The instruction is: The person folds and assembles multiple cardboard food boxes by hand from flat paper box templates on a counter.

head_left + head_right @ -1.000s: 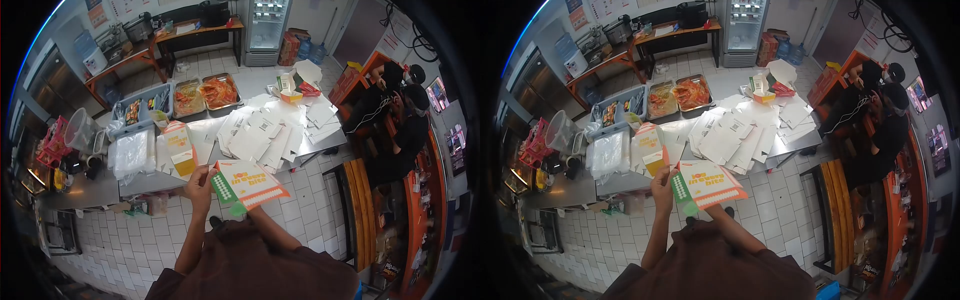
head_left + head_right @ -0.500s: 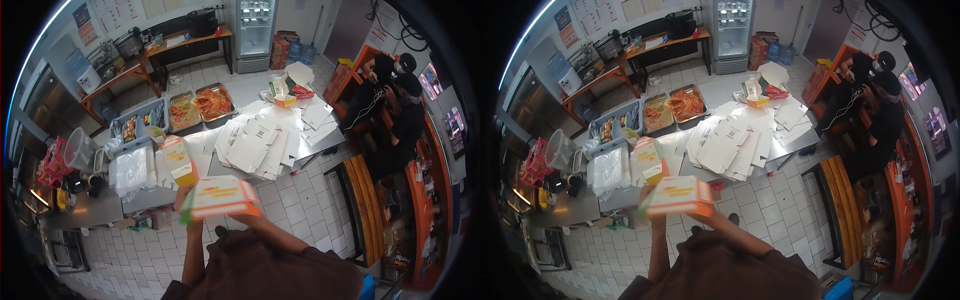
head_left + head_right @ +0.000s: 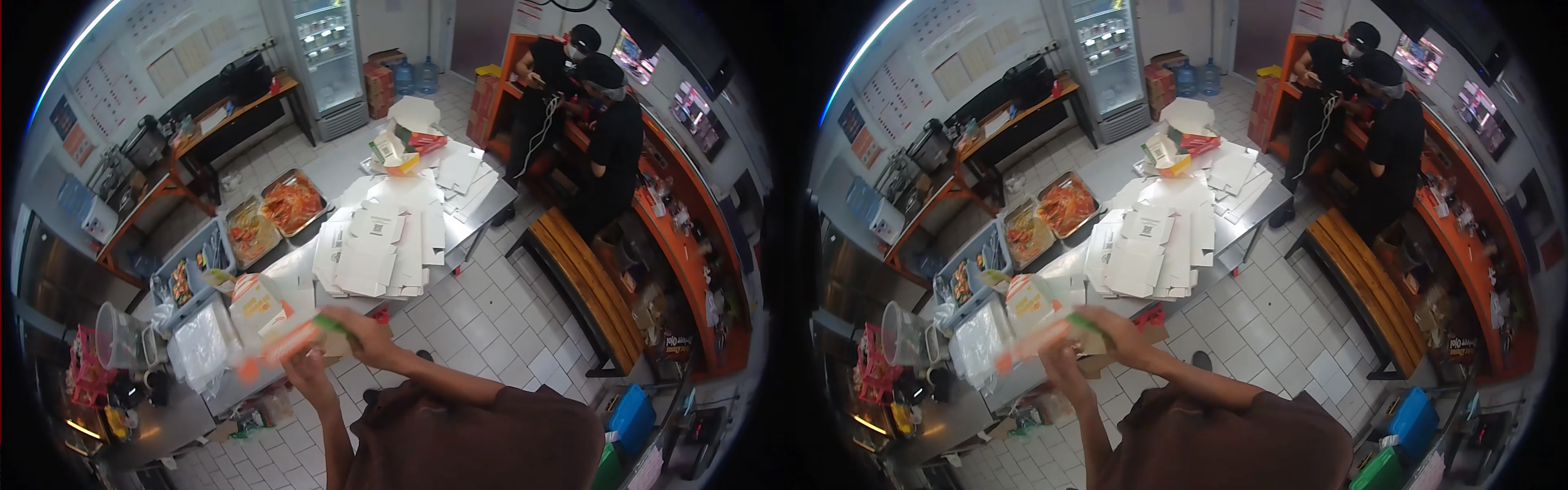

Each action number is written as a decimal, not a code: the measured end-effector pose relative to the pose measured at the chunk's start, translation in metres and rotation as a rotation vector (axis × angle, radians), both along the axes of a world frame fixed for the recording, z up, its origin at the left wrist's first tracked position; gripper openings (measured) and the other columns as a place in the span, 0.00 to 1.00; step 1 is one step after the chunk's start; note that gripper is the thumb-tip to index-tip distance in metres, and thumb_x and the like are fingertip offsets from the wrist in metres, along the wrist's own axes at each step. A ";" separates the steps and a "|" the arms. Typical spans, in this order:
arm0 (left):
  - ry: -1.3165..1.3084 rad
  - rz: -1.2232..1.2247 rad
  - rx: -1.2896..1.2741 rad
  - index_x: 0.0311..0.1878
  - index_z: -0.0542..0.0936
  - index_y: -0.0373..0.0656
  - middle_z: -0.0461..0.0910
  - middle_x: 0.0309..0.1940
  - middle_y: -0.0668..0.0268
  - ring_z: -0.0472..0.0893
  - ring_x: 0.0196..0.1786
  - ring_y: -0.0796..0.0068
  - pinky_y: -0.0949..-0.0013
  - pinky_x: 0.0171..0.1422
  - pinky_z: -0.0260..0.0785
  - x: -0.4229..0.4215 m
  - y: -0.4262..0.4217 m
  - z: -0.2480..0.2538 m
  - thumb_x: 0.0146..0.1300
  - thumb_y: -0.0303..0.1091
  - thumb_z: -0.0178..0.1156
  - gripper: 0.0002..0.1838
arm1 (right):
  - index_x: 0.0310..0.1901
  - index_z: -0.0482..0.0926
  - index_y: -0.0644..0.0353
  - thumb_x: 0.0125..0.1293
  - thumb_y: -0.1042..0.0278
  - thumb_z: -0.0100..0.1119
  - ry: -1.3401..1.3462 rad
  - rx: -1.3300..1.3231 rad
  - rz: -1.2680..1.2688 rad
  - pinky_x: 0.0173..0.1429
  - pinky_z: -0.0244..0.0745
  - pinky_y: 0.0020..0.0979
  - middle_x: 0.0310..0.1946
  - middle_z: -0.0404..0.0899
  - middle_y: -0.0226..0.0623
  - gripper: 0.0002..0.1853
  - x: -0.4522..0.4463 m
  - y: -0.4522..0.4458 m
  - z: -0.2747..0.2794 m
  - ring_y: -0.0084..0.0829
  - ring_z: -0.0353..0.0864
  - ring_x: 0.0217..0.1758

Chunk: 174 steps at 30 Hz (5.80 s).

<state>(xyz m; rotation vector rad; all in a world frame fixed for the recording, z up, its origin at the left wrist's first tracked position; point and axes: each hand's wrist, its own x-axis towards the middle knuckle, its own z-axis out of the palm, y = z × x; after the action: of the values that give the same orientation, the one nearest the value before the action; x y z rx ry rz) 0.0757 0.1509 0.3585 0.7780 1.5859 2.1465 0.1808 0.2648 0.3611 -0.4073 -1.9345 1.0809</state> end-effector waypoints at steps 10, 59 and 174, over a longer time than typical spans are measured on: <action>-0.071 -0.053 -0.203 0.58 0.78 0.29 0.85 0.50 0.56 0.84 0.47 0.73 0.68 0.51 0.78 -0.049 0.021 0.013 0.70 0.25 0.66 0.17 | 0.53 0.85 0.57 0.60 0.76 0.67 0.018 0.425 -0.015 0.58 0.84 0.34 0.51 0.86 0.32 0.17 0.009 0.015 0.008 0.36 0.86 0.56; 0.350 -0.247 -0.034 0.64 0.73 0.29 0.74 0.63 0.53 0.74 0.67 0.56 0.57 0.72 0.63 -0.022 0.011 0.011 0.73 0.56 0.54 0.35 | 0.61 0.70 0.61 0.77 0.61 0.55 0.080 -0.490 0.292 0.68 0.67 0.32 0.59 0.71 0.36 0.18 0.003 0.017 0.023 0.29 0.71 0.63; 0.714 0.182 -0.103 0.54 0.81 0.25 0.78 0.63 0.38 0.85 0.57 0.52 0.58 0.55 0.79 -0.012 0.052 0.068 0.74 0.26 0.57 0.13 | 0.65 0.77 0.64 0.66 0.87 0.57 0.291 -0.062 -0.021 0.73 0.72 0.41 0.66 0.77 0.54 0.25 -0.030 -0.008 0.054 0.49 0.74 0.73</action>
<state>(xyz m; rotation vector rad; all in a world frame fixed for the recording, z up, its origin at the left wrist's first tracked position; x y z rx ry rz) 0.0635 0.2033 0.4268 1.5343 2.1500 1.9877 0.1506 0.2566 0.4148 -0.2854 -1.6408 1.1221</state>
